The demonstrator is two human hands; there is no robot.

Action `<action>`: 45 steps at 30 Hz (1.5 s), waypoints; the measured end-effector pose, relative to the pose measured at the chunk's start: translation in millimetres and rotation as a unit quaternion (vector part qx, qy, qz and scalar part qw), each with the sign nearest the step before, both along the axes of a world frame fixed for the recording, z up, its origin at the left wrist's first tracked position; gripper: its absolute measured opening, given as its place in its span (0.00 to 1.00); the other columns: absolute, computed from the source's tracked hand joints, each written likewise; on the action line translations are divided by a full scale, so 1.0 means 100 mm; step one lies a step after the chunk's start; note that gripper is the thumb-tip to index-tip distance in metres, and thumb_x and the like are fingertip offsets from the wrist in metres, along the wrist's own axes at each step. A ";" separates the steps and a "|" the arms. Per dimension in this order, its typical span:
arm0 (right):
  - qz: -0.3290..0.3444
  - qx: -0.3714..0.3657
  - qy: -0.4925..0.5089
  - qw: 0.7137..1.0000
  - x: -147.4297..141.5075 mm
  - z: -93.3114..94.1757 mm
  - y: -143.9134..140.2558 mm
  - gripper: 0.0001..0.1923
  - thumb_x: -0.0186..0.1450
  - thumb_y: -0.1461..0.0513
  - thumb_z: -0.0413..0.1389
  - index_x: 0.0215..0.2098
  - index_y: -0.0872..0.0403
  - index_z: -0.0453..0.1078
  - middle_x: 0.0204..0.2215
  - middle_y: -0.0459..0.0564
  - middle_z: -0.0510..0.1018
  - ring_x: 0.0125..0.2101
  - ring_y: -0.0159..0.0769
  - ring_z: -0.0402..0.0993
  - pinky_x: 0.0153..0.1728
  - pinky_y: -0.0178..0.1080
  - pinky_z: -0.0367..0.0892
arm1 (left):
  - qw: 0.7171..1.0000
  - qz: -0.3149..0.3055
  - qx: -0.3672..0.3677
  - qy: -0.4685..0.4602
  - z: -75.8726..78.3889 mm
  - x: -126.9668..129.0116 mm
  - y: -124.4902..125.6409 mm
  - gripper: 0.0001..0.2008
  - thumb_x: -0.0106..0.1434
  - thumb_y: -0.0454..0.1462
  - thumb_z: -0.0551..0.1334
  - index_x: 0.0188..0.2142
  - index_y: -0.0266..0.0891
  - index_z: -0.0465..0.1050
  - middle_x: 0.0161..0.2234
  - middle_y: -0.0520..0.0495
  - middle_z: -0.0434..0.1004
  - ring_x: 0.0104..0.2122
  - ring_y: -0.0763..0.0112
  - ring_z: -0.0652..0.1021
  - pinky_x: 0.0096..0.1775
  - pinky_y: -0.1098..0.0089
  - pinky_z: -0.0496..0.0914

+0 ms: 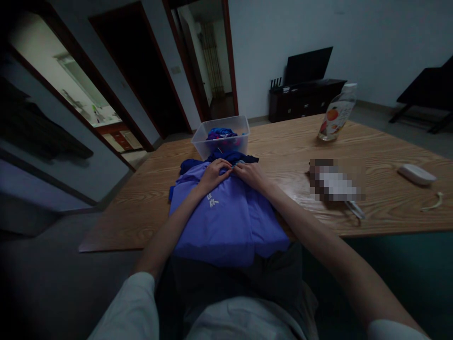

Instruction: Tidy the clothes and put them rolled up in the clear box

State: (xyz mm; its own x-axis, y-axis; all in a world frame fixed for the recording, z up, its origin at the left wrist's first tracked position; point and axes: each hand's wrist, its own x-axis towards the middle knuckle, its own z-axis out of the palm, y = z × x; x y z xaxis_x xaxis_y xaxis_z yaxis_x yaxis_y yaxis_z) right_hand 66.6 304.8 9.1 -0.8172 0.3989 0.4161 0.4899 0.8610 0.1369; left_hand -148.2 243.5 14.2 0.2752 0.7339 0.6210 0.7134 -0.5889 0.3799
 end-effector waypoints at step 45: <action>0.022 0.031 0.024 0.999 -0.07 -0.25 0.16 0.14 0.80 0.60 0.49 0.51 0.57 0.75 0.39 0.54 0.80 0.32 0.38 0.72 0.29 0.41 0.48 | 0.995 -0.025 -0.043 -0.086 -0.08 -0.01 0.05 0.03 0.65 0.31 0.68 0.37 0.39 0.79 0.43 0.45 0.82 0.46 0.65 0.81 0.53 0.62 0.75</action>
State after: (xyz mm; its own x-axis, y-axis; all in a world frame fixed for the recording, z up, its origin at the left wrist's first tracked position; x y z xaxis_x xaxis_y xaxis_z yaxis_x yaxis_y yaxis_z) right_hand 59.7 320.4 -16.1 -0.8117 0.3364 0.4774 0.4597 0.8722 0.1671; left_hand -148.7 248.5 6.2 0.2074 0.7746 0.5975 0.6038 -0.5819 0.5448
